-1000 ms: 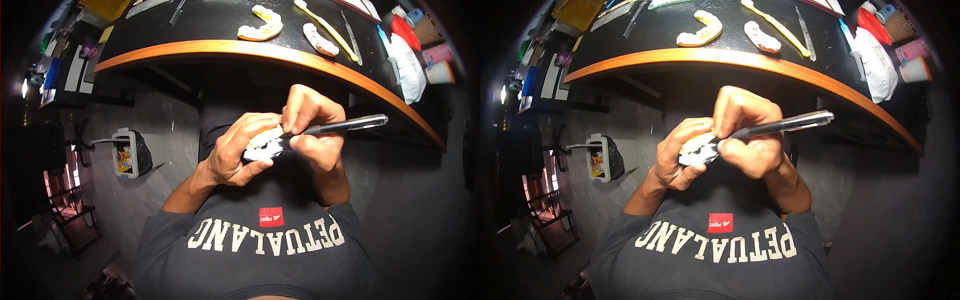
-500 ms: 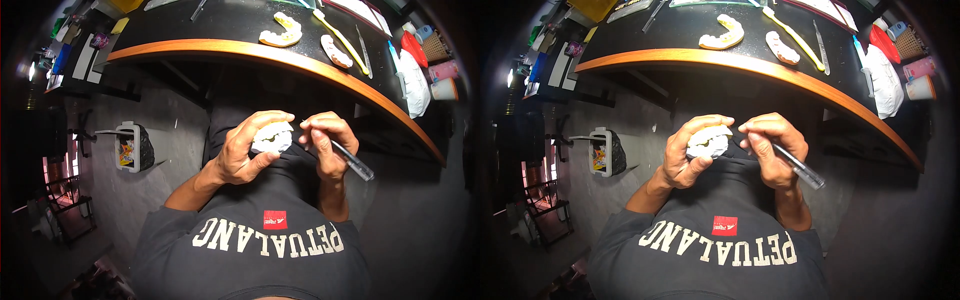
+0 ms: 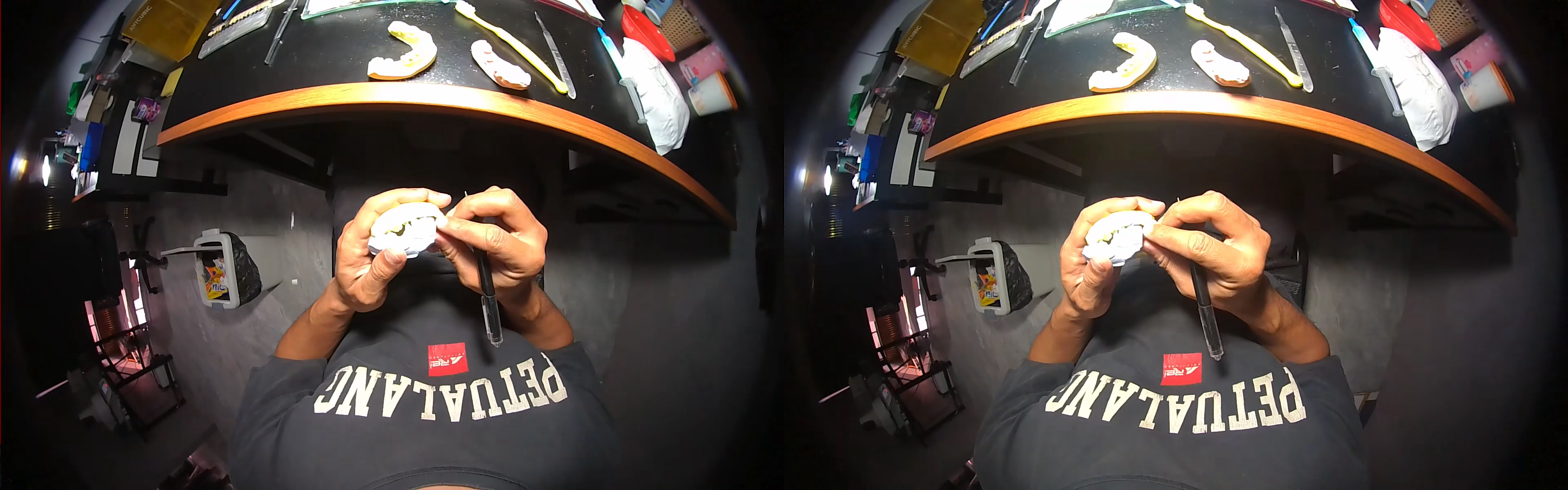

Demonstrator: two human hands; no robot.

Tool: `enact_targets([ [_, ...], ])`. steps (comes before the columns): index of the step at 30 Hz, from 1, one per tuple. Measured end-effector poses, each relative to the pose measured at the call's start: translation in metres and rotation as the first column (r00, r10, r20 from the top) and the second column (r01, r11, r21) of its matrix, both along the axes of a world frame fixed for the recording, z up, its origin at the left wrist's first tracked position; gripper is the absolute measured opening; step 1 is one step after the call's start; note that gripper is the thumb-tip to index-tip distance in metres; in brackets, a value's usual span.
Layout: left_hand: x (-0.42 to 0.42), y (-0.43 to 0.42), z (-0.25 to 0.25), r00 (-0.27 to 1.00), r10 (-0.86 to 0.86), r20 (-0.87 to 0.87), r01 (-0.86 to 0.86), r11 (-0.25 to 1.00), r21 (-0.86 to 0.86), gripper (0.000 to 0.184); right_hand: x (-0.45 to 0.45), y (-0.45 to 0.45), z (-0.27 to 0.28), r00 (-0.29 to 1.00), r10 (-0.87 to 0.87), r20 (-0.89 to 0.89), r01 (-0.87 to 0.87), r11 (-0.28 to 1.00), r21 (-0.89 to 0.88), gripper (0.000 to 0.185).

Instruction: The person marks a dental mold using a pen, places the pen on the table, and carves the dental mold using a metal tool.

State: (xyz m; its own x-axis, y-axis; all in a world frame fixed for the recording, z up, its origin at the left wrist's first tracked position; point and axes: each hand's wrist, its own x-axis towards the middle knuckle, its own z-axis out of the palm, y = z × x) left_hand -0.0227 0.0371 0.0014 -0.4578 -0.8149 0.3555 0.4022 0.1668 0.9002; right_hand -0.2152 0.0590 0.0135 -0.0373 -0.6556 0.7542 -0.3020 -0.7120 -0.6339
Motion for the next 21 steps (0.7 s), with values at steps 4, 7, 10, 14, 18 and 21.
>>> enact_targets([
  [4,-0.0018,0.0023,0.0010,1.000,-0.002,0.014,0.001,1.000,0.018,0.059,-0.0006,-0.0003,0.0010,1.000,-0.016,0.020,0.016,1.000,0.007,0.031],
  [7,-0.0030,0.0019,-0.0012,1.000,0.006,0.016,-0.006,1.000,-0.008,0.059,-0.0017,0.0006,0.0005,1.000,-0.020,0.017,0.020,1.000,0.021,0.031],
  [10,-0.0032,0.0004,-0.0008,1.000,0.018,0.020,-0.017,0.999,-0.041,0.058,-0.0023,-0.0004,0.0006,1.000,-0.018,-0.001,0.018,1.000,0.013,0.031],
  [14,-0.0016,-0.0015,-0.0006,0.999,0.039,0.035,-0.037,0.997,-0.061,0.058,0.0018,-0.0006,-0.0021,1.000,-0.007,0.024,0.006,1.000,0.026,0.032],
  [18,0.0022,0.0003,0.0033,0.983,0.094,0.159,-0.077,0.991,-0.113,0.066,0.0018,-0.0005,-0.0007,1.000,0.005,0.022,-0.005,1.000,0.030,0.034],
  [21,0.0032,-0.0039,-0.0015,0.975,0.133,0.181,-0.092,0.972,-0.217,0.065,0.0006,-0.0005,-0.0030,1.000,0.004,0.000,-0.004,1.000,0.019,0.035],
])
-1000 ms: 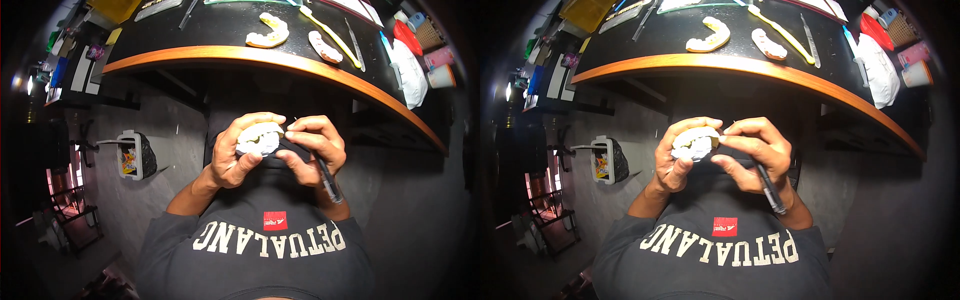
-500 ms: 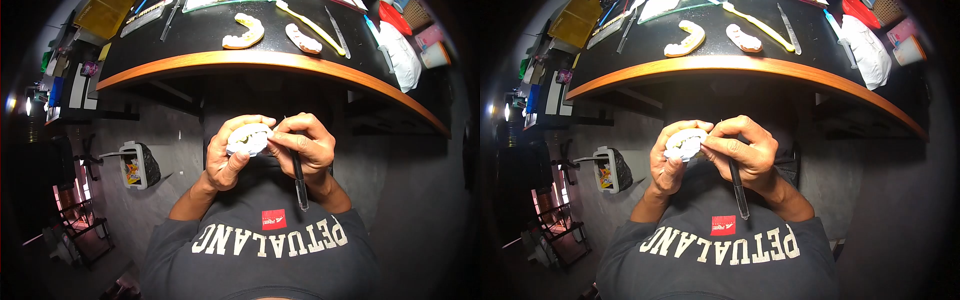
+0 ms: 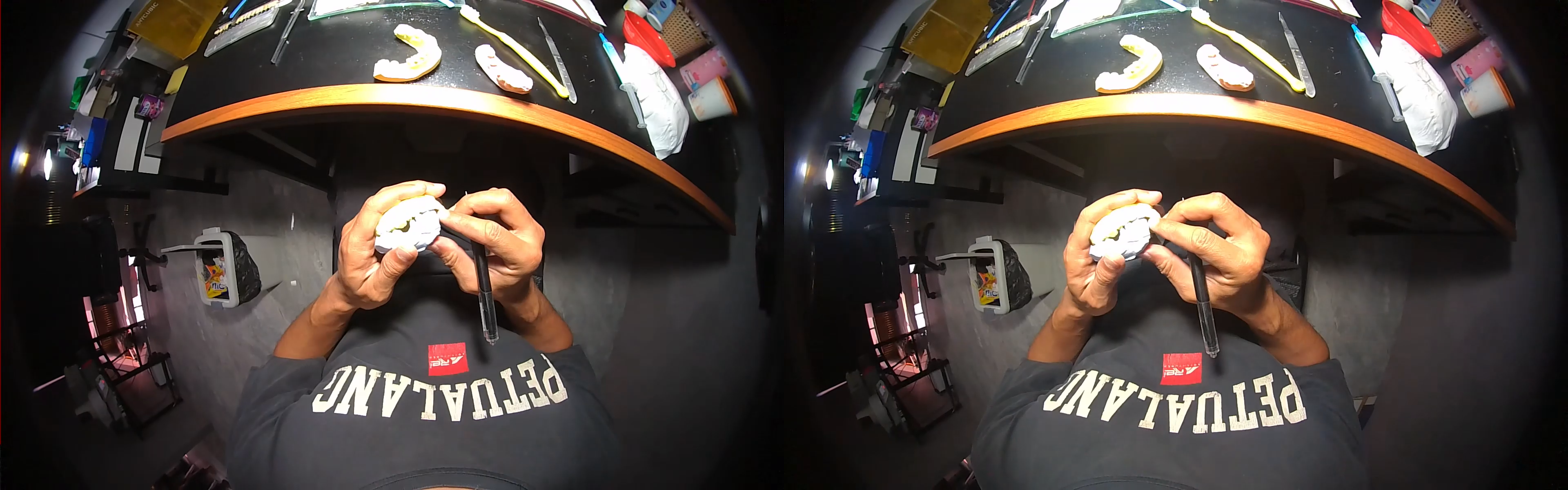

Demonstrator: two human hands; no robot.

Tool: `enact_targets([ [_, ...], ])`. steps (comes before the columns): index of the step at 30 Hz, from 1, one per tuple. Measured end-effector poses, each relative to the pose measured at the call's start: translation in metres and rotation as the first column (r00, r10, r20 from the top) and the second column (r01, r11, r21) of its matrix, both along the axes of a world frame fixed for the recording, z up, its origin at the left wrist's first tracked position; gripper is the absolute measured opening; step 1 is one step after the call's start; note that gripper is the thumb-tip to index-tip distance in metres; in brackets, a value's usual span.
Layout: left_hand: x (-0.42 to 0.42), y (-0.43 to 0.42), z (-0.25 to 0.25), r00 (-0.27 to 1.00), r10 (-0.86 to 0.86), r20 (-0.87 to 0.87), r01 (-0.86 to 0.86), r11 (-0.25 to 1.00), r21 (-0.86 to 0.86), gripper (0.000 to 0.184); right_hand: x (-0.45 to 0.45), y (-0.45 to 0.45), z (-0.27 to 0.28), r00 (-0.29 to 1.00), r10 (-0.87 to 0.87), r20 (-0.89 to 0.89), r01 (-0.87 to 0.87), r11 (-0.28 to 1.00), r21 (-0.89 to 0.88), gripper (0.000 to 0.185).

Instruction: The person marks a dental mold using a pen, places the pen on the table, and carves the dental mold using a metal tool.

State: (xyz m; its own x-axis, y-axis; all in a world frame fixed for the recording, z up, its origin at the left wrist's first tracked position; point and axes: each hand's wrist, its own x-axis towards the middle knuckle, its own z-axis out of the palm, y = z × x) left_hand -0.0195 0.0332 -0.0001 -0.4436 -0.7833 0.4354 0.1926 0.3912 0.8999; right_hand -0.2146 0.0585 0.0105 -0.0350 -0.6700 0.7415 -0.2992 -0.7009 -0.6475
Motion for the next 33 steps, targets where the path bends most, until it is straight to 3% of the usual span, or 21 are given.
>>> enact_targets([
  [17,0.002,-0.008,-0.002,0.988,0.089,0.125,-0.046,0.949,-0.311,0.064,0.000,0.011,-0.006,0.994,0.060,0.090,-0.076,0.981,0.177,0.036],
  [21,0.003,-0.009,0.001,0.985,0.112,0.133,-0.059,0.933,-0.354,0.065,0.002,0.015,0.000,0.988,0.065,0.138,-0.100,0.958,0.270,0.034],
  [27,0.001,-0.009,0.002,0.979,0.154,0.130,-0.094,0.920,-0.380,0.064,0.001,0.013,-0.002,0.980,0.128,0.156,-0.167,0.948,0.271,0.031],
  [33,0.001,-0.008,0.000,0.969,0.190,0.156,-0.112,0.906,-0.408,0.063,0.008,0.021,-0.009,0.839,0.156,0.522,-0.409,0.813,0.415,0.028],
])
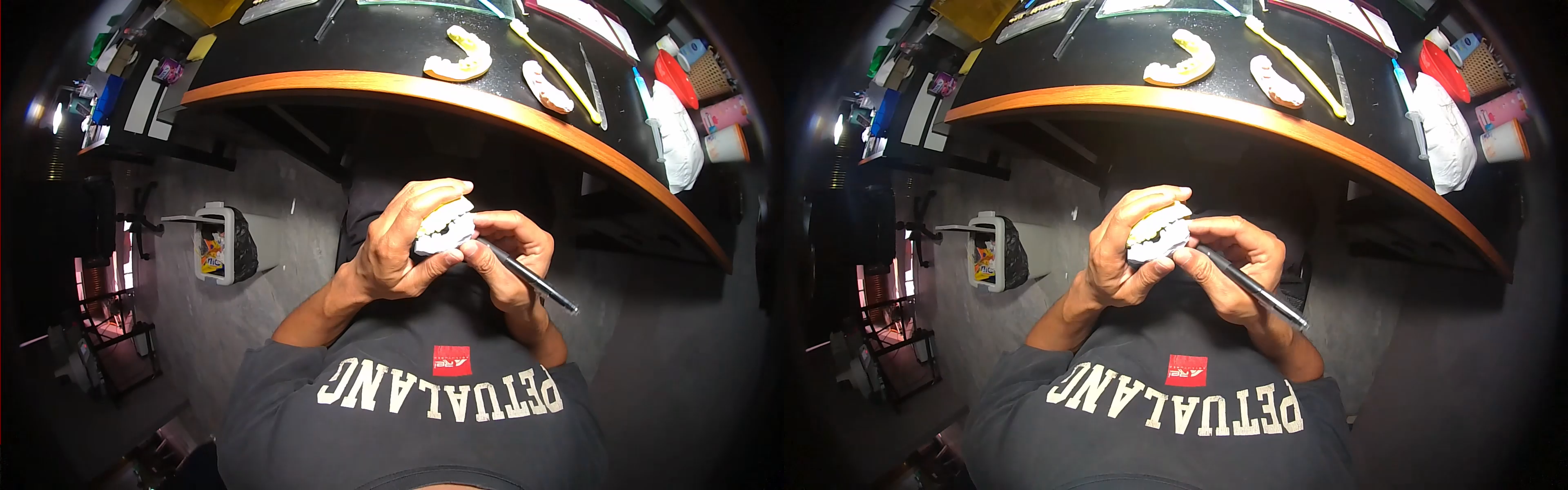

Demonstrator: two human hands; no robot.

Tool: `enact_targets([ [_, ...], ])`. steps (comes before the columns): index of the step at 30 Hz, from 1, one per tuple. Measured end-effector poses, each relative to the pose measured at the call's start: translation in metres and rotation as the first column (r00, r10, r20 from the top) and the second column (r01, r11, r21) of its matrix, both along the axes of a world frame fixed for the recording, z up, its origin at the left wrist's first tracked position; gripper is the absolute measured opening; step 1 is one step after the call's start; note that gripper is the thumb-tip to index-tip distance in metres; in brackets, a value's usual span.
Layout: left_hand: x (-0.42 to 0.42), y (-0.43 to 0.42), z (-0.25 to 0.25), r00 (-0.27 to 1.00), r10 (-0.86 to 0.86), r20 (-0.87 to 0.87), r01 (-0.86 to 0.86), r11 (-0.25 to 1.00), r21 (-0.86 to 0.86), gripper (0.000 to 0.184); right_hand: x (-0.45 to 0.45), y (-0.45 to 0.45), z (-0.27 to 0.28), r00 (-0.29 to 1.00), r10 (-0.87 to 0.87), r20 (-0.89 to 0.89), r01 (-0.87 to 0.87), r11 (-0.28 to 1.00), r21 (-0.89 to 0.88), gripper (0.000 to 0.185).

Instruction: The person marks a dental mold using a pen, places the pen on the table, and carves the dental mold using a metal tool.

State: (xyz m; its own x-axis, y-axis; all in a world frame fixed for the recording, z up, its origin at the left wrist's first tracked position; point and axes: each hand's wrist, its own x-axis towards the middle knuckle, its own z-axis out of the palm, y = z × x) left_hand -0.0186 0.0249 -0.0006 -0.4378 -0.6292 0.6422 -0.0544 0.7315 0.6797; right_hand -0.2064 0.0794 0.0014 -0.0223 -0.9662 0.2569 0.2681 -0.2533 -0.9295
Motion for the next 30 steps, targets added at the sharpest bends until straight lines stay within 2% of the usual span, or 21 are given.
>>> enact_targets([
  [1,-0.0005,0.0002,-0.0004,1.000,0.003,-0.004,-0.003,1.000,0.003,0.062,0.0007,0.0001,-0.0010,0.999,0.011,0.052,-0.013,0.999,0.030,0.028],
  [14,-0.0010,0.0009,-0.0070,0.998,-0.023,-0.055,0.025,0.999,0.027,0.061,0.0012,0.0002,0.0003,0.993,0.061,0.102,-0.063,0.998,0.020,0.024],
  [24,-0.0003,-0.0027,0.0004,0.999,0.040,-0.020,-0.043,0.978,-0.205,0.058,-0.0013,-0.0005,0.0004,0.995,0.086,0.041,-0.084,0.996,-0.039,0.023],
  [30,-0.0004,-0.0009,0.0002,1.000,0.015,-0.020,-0.019,0.975,-0.219,0.060,-0.0055,-0.0028,0.0018,0.996,0.078,-0.039,-0.083,0.990,-0.117,0.023],
])
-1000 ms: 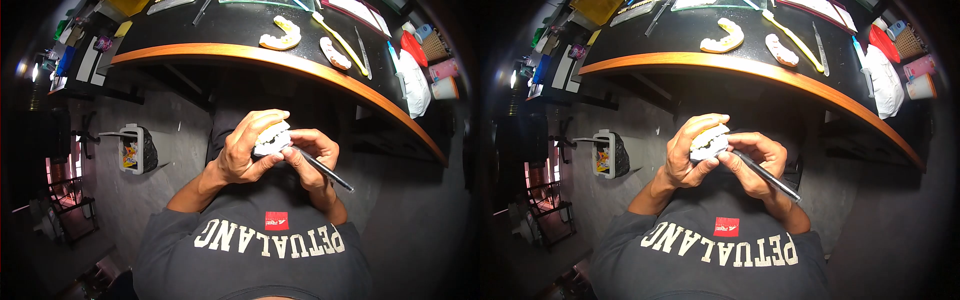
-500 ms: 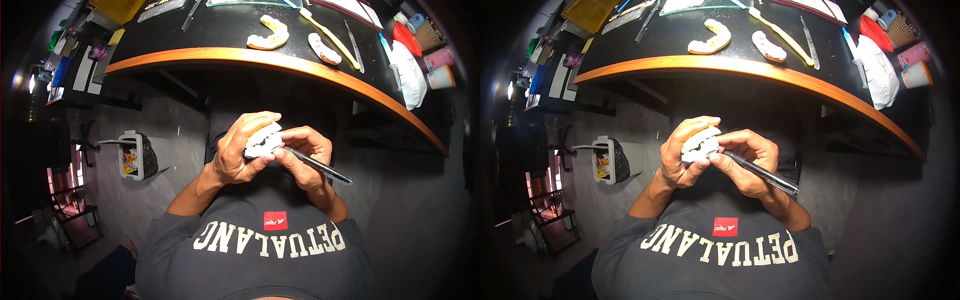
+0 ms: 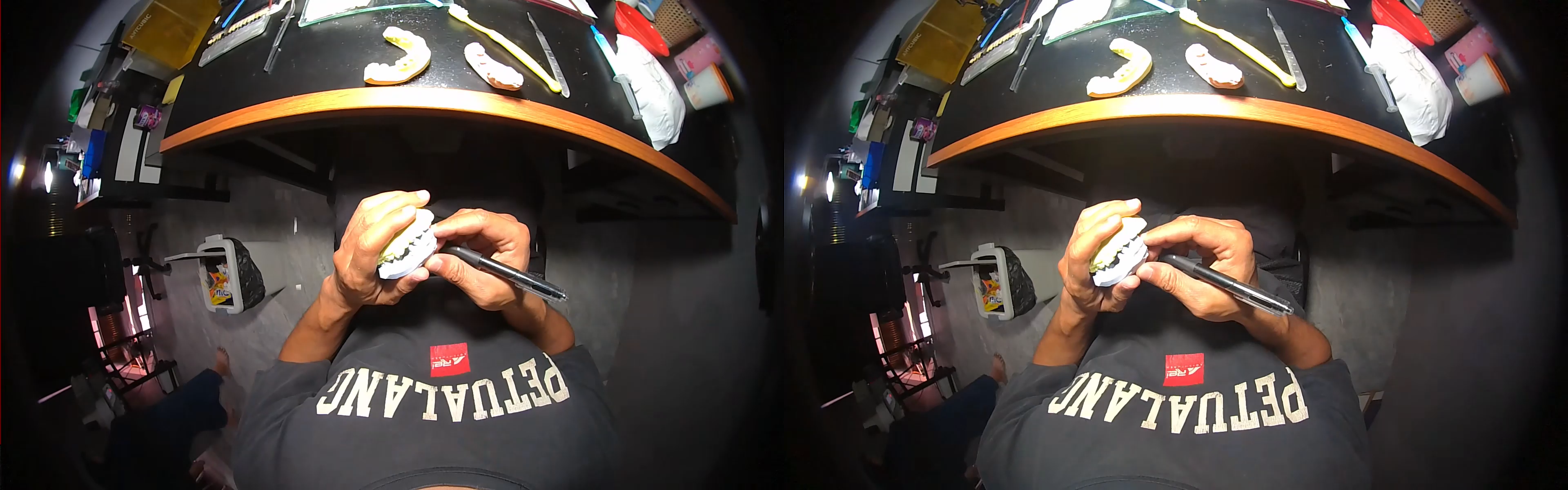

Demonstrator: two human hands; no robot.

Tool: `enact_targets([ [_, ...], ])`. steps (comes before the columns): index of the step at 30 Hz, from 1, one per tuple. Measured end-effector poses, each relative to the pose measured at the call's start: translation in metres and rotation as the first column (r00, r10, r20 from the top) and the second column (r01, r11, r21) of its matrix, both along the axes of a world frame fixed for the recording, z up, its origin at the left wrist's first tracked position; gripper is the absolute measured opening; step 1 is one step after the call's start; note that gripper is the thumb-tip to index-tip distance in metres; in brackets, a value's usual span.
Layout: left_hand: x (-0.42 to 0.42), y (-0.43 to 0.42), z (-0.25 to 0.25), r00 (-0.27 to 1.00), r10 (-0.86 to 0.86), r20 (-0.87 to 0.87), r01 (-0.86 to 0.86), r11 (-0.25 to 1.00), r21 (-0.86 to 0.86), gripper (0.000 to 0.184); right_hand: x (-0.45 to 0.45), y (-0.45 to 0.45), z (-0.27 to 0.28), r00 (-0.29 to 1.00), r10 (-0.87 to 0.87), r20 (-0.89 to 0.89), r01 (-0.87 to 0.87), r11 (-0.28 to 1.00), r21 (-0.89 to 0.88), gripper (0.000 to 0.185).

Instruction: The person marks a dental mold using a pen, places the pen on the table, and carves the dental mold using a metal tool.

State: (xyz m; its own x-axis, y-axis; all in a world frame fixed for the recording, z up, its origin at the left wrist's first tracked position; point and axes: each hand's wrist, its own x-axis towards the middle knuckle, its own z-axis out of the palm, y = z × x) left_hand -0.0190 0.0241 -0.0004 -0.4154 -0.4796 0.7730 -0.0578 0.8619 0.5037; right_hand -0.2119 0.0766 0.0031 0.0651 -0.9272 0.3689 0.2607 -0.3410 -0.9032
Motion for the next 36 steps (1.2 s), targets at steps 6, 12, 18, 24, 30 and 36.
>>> enact_targets([
  [6,-0.005,0.008,-0.011,0.964,-0.138,-0.228,0.210,0.921,0.329,0.066,-0.006,-0.004,0.004,0.996,-0.045,-0.077,0.038,0.995,-0.090,0.020],
  [12,-0.002,0.005,-0.006,0.973,-0.154,-0.170,0.204,0.920,0.335,0.064,-0.021,0.000,0.009,0.998,-0.047,0.039,0.046,0.998,0.038,0.018],
  [18,-0.001,0.000,-0.004,0.990,-0.138,-0.021,0.139,0.965,0.224,0.063,-0.024,-0.003,0.012,0.977,-0.109,0.181,0.110,0.994,0.001,0.017],
  [24,-0.002,-0.001,-0.004,0.989,-0.151,0.007,0.145,0.965,0.217,0.059,-0.017,-0.011,0.019,0.993,-0.085,0.077,0.094,0.989,-0.115,0.016],
  [30,0.000,0.000,0.000,0.963,-0.256,-0.084,0.269,0.890,0.368,0.056,-0.025,-0.028,0.024,0.997,-0.038,-0.060,0.021,0.968,-0.251,0.013],
  [36,0.002,0.000,0.004,0.959,-0.279,-0.050,0.277,0.885,0.374,0.056,-0.015,-0.037,0.033,0.998,-0.001,-0.060,-0.015,0.967,-0.254,0.010],
])
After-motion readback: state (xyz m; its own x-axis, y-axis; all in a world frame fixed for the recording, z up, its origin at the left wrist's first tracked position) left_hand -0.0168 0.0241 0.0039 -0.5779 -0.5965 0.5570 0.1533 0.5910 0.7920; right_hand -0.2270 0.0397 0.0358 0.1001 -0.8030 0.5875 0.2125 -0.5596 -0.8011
